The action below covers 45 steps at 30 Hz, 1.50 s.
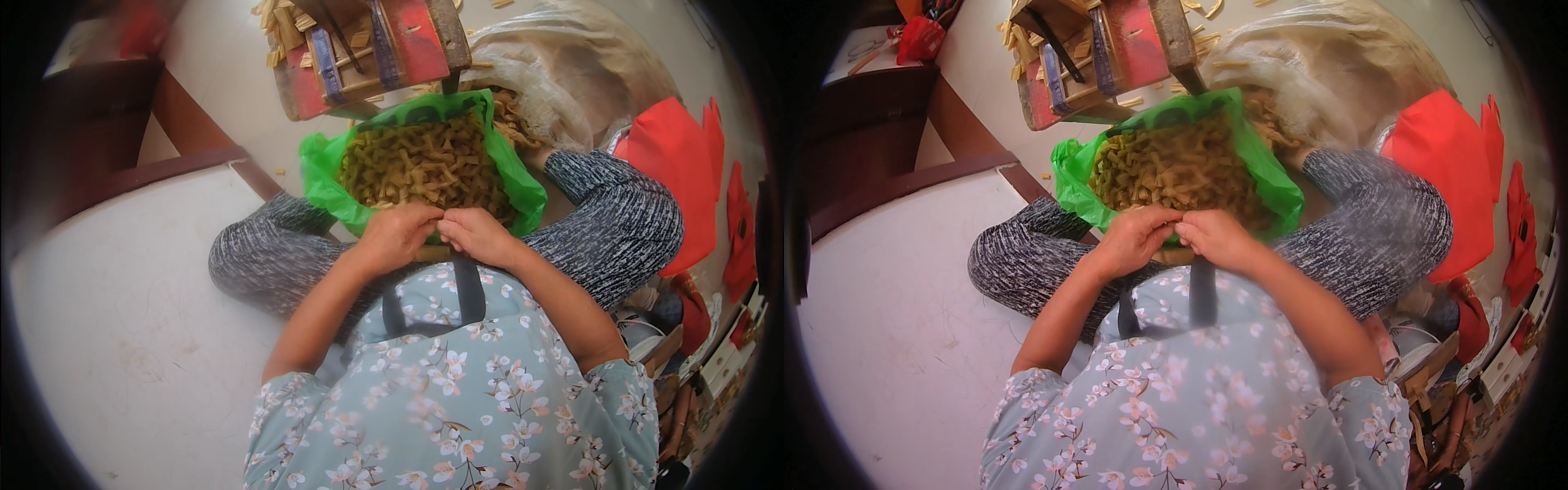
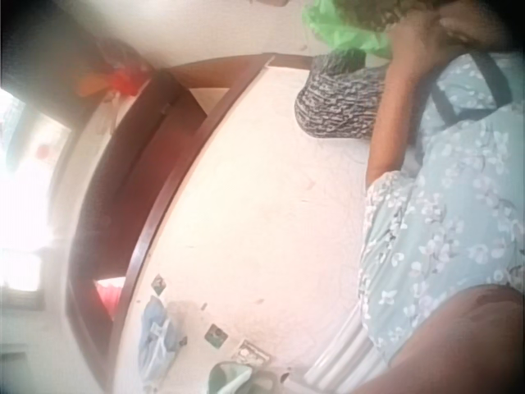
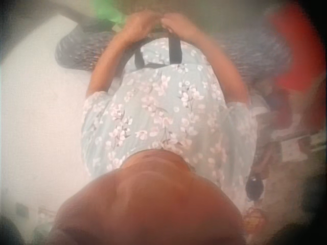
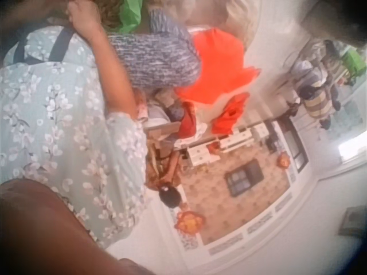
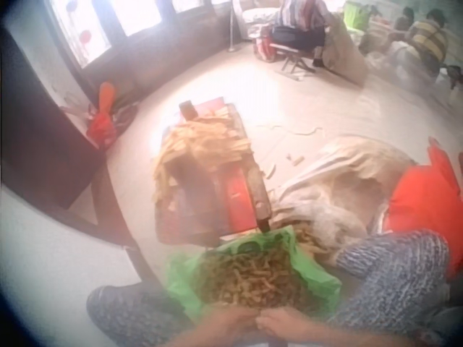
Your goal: The person ties individual sticks of dried bean curd into knots by hand and places the finished knots into a green bag.
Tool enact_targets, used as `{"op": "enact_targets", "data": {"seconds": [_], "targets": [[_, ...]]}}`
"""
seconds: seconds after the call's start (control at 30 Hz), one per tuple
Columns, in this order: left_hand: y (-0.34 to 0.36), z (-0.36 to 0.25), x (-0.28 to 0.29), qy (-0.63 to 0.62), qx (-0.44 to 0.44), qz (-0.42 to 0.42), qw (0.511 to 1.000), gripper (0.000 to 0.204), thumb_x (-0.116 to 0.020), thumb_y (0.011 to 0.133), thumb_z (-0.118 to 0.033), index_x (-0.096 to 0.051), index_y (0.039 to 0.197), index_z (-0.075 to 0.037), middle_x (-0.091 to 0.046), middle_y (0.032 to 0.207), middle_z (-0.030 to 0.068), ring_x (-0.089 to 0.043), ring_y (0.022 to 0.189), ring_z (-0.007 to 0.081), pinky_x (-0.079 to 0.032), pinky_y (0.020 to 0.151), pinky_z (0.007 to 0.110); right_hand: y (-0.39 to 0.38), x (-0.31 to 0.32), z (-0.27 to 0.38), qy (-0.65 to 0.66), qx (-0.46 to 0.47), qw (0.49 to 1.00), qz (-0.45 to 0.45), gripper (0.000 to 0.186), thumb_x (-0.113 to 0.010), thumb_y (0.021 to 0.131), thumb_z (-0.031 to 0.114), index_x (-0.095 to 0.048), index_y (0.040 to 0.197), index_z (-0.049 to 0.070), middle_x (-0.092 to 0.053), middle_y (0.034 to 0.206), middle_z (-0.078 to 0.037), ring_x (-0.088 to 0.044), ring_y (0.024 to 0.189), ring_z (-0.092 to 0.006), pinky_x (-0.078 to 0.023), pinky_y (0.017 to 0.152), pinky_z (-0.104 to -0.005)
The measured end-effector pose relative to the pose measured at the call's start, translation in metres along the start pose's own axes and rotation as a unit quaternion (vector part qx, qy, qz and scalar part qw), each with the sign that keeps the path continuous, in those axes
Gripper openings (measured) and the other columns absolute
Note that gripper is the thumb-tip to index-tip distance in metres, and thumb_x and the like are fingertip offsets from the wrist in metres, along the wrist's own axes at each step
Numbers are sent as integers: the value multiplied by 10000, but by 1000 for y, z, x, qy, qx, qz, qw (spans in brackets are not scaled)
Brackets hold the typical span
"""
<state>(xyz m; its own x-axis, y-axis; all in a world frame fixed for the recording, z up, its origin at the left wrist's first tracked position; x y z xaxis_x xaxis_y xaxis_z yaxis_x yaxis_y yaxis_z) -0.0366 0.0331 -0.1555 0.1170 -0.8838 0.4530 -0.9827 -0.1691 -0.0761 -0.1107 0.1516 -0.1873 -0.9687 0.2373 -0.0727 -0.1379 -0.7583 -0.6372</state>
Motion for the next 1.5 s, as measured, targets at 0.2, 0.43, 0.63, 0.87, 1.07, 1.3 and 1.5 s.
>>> {"op": "enact_targets", "data": {"seconds": [0.2,0.43,0.63,0.87,1.07,1.3,1.5], "targets": [[-3,-71,4,142,-172,32,974,218,-754,728,-161,-632,888,-78,-638,783,84,-633,715,242,-490,656,375,-42,9,35,-116,54,992,14,220,-596,939,233,-640,876,27,-628,729,-148,-621,651,-286,-491,622,-377],[-17,-154,31,69,-242,118,961,190,-669,703,-102,-623,887,-87,-508,678,29,-576,707,217,-506,859,409,-119,-9,98,-214,294,926,106,210,-606,926,222,-580,773,80,-581,696,-117,-595,631,-338,-478,573,-426],[11,-117,27,130,-188,105,968,208,-672,694,-81,-636,897,-98,-535,698,34,-583,720,238,-503,916,441,-87,17,108,-380,278,882,30,265,-571,935,300,-615,776,92,-647,720,-112,-636,612,-332,-502,561,-449],[53,1,1,350,-51,29,935,186,-677,820,-149,-662,987,-70,-663,918,139,-646,887,345,-508,794,475,44,211,81,-499,12,852,-156,220,-594,894,232,-705,932,46,-697,917,-185,-668,862,-367,-524,757,-469],[1,57,-42,295,184,280,895,226,-660,875,-276,-673,947,-62,-689,907,200,-670,885,388,-516,751,498,100,226,-63,-556,-124,804,-169,202,-599,861,176,-736,947,54,-718,999,-167,-679,933,-356,-546,798,-440],[-6,60,-31,282,225,248,899,227,-650,881,-273,-690,989,-78,-701,959,186,-679,905,357,-521,778,484,108,205,-92,-717,-135,650,-211,202,-596,857,178,-751,966,106,-717,1061,-124,-693,984,-277,-548,790,-443],[8,57,-6,253,229,201,918,269,-637,884,-254,-695,1102,-108,-700,1039,164,-664,960,373,-516,812,470,83,247,-46,-471,-109,847,-223,237,-613,852,249,-726,992,94,-705,1014,-150,-678,942,-311,-519,812,-452]]}}
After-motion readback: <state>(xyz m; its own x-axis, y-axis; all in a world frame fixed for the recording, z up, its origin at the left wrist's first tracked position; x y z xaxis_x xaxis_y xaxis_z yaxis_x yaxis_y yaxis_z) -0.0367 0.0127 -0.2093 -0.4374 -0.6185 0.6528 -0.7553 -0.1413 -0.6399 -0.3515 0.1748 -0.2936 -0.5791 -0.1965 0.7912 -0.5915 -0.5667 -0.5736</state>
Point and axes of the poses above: each hand's wrist, its own y-axis towards the middle knuckle, its own x-axis out of the back of the hand, z = x × y, the point moved 7 cm from there along y, towards the middle knuckle
